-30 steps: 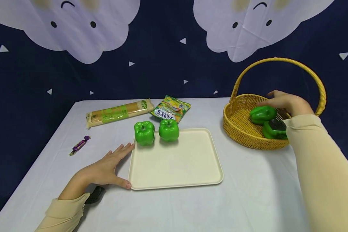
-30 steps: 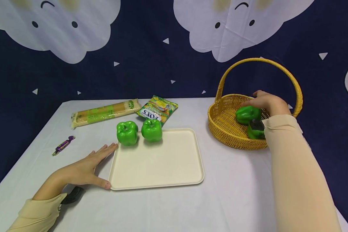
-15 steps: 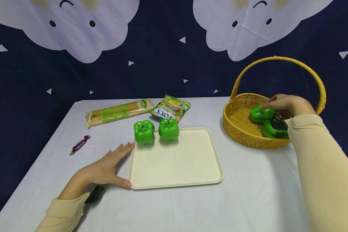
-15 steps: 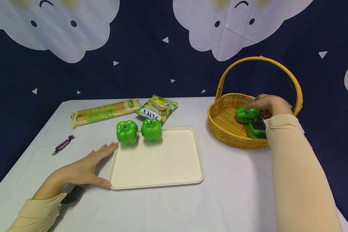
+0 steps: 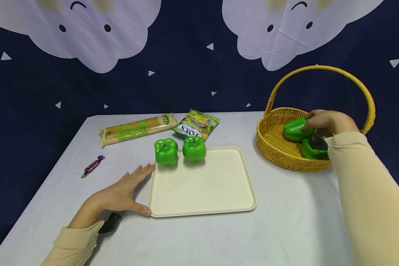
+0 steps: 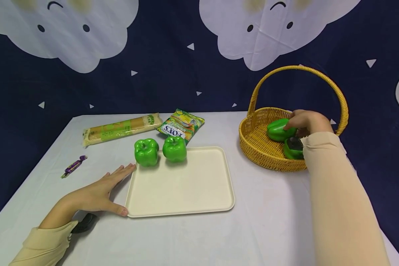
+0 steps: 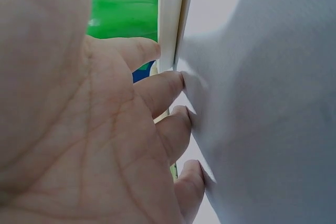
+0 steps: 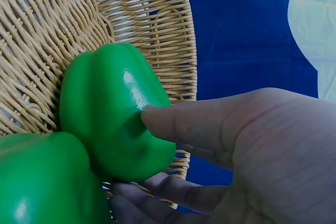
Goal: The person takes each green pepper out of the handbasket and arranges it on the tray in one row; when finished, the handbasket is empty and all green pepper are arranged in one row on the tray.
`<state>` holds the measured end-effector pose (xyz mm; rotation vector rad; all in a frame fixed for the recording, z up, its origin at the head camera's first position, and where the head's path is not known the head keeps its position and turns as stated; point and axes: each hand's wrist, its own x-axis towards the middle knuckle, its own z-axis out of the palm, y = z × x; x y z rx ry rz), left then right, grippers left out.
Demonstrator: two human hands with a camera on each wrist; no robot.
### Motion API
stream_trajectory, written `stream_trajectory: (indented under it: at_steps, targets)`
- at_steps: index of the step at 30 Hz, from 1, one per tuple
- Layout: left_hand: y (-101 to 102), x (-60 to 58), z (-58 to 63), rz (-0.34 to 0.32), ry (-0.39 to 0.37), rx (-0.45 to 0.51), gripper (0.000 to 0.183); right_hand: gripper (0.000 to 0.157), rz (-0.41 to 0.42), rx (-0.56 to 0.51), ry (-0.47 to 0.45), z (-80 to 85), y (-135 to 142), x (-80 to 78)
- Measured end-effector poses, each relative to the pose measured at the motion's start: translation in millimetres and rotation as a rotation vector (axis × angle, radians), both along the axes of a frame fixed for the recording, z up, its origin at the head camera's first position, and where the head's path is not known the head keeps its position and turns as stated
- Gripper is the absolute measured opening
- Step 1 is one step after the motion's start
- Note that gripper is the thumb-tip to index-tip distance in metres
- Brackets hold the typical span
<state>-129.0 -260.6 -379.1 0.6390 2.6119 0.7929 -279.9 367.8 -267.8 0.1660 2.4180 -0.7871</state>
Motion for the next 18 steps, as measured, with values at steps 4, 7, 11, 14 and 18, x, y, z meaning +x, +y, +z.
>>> stream_trajectory:
  at_steps: [4, 7, 11, 14, 18]
  targets:
    - [-0.3, -0.1, -0.1, -0.002, -0.002, 0.006, 0.139, 0.076, -0.009, -0.021, 0.016, -2.3, 0.6, 0.3]
    - [-0.5, 0.1, 0.0, -0.002, -0.002, 0.007, 0.139, 0.073, -0.012, -0.03, 0.036, -3.3, 0.3, -0.8]
    - [-0.3, 0.1, 0.1, -0.001, 0.001, 0.001, 0.139, 0.071, -0.005, -0.042, 0.053, -4.7, -2.7, -4.1]
    - [0.2, 0.0, 0.5, 0.0, 0.002, -0.002, 0.14, 0.069, 0.01, -0.052, 0.064, -6.5, -5.7, -6.7]
    - [0.4, 0.5, 1.1, 0.001, 0.0, 0.001, 0.14, 0.065, 0.033, -0.053, 0.087, -9.4, -9.1, -9.0]
